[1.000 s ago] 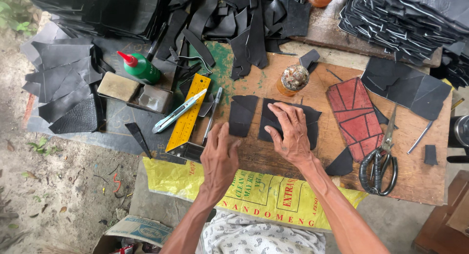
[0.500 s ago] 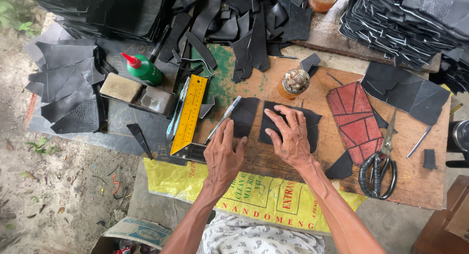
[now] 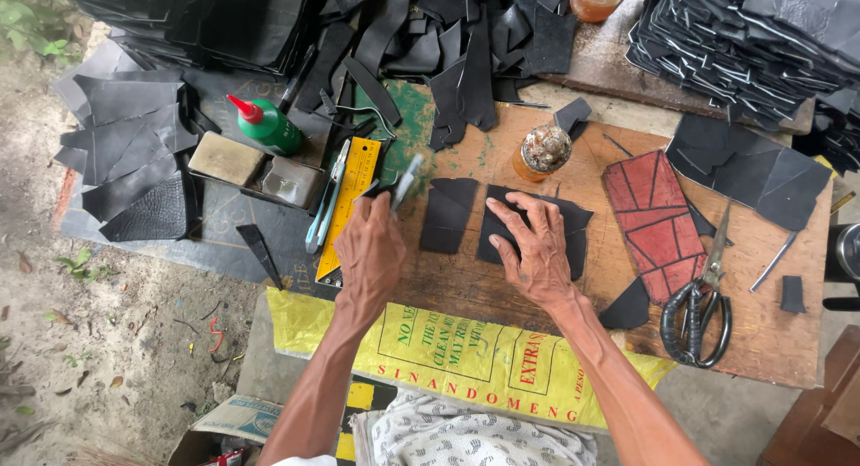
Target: The person measures and marks black leather pieces using a ruler and marker, then cuts them with a utility knife and scissors. The person trims edges and aligns the cut pieces on the workbench.
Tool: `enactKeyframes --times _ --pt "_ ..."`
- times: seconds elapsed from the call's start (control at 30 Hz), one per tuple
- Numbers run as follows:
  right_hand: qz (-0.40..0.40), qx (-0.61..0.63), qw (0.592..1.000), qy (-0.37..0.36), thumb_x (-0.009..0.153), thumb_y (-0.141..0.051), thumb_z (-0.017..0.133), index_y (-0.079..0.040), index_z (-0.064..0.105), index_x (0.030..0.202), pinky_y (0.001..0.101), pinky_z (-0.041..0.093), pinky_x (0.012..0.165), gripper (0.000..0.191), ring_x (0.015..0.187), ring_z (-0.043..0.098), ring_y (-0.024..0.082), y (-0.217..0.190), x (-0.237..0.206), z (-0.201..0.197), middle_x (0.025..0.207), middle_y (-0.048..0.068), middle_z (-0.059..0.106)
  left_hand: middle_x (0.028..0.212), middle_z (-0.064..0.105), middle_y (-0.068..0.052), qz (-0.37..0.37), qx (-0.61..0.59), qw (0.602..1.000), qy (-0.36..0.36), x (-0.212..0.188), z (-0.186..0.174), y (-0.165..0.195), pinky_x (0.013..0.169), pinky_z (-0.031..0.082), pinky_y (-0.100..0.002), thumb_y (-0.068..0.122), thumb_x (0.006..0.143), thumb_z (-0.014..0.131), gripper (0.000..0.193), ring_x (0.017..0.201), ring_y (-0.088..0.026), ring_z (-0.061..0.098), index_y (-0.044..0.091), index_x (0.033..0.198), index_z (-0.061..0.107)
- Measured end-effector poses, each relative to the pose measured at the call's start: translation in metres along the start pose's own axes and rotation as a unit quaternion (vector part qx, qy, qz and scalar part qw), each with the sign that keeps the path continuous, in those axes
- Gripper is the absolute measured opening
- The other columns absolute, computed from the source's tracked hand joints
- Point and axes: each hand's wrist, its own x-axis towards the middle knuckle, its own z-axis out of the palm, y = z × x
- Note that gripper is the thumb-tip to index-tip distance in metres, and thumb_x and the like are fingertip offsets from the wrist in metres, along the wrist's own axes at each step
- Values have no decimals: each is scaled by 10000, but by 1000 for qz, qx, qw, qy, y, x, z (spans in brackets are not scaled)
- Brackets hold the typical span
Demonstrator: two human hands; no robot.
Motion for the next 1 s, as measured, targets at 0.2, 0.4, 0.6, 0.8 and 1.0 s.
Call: enactKeyframes --times 0.2,0.4,0.6,0.8,1.0 --pt "8 8 1000 -8 914 -167 722 -131 637 1383 458 404 1059 478 1183 506 316 0 0 -1 1371 115 535 998 614 -151 102 14 978 179 25 -23 -5 636 485 -351 39 896 656 366 842 -247 599 -40 1250 610" --pt "11 10 1000 -4 891 -151 732 -145 651 1363 454 409 1056 479 1182 515 310 -1 0 -1 1364 108 544 1044 624 -132 65 -46 994 -81 10 -11 23 743 521 -383 307 899 811 540 901 -257 592 4 1285 584" --pt "10 13 1000 0 877 -136 736 -141 648 1367 455 417 1052 498 1178 515 321 -2 1 -1 1377 115 538 1098 589 -171 54 19 996 -68 -15 16 45 800 515 -451 316 727 894 810 1003 -326 602 -2 1363 506" --pt "3 -2 1000 2 856 -128 742 -125 653 1338 462 404 1059 490 1201 512 333 -3 3 -1 1354 111 541 923 688 -98 -1 -138 988 -73 17 11 40 618 548 -359 162 818 833 402 770 -204 664 -15 1154 698" --pt "3 13 1000 4 881 -145 731 -112 650 1350 456 406 1050 476 1179 515 320 -3 3 -2 1354 123 544 838 773 -107 -152 -393 899 -122 48 -21 29 536 545 -313 203 901 736 251 610 -149 654 27 1075 777"
